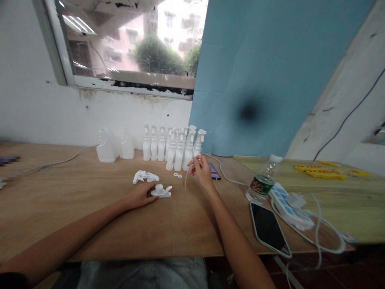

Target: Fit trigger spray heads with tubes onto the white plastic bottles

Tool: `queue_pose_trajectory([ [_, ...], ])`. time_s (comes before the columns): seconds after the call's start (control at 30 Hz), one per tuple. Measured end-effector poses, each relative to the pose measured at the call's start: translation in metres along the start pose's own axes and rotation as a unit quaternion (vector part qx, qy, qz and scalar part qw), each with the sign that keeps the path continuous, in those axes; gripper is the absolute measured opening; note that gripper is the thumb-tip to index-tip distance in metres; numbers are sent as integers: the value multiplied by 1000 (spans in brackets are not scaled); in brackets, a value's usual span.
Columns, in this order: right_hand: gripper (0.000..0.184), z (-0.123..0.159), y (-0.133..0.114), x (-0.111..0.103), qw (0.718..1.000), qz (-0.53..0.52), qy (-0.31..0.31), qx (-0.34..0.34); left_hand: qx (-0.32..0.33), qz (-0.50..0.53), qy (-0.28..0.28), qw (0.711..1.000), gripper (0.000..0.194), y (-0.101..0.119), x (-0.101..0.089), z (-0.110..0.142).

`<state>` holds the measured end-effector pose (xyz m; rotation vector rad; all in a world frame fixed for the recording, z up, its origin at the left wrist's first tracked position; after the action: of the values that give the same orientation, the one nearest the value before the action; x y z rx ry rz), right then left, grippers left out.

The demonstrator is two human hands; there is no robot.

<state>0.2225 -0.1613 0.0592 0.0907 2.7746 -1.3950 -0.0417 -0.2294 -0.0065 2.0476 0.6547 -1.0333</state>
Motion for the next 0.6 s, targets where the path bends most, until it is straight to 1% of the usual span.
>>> queue_pose_trajectory([
  [0.07,41,1,2,2,1000,-6,-12,8,2,3,-2,1000,35,0,0,0],
  [0.2,40,0,5,-2,999,2,-27,22,4,-1,-4,1000,39,-3,1,1],
  [0.37,32,-2,13,-7,994,60,-70,57,2,4,-8,1000,40,-5,3,1],
  [0.47,29,-2,20,-9,984,96,-124,86,-1,10,-7,1000,40,-4,3,1],
  [0.6,25,1,31,-12,950,142,-231,155,-1,9,-4,1000,38,-2,2,1],
])
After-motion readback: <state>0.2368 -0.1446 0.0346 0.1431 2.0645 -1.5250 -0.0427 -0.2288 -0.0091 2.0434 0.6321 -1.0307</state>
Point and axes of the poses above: each hand's wrist, its own z-axis away from the middle knuckle, its own x-axis out of the palm, y = z × x, the point moved 1 cm from there along -z, towards the middle knuckle, and after that the axes turned 3 degrees about y, right-handed, at the moved point
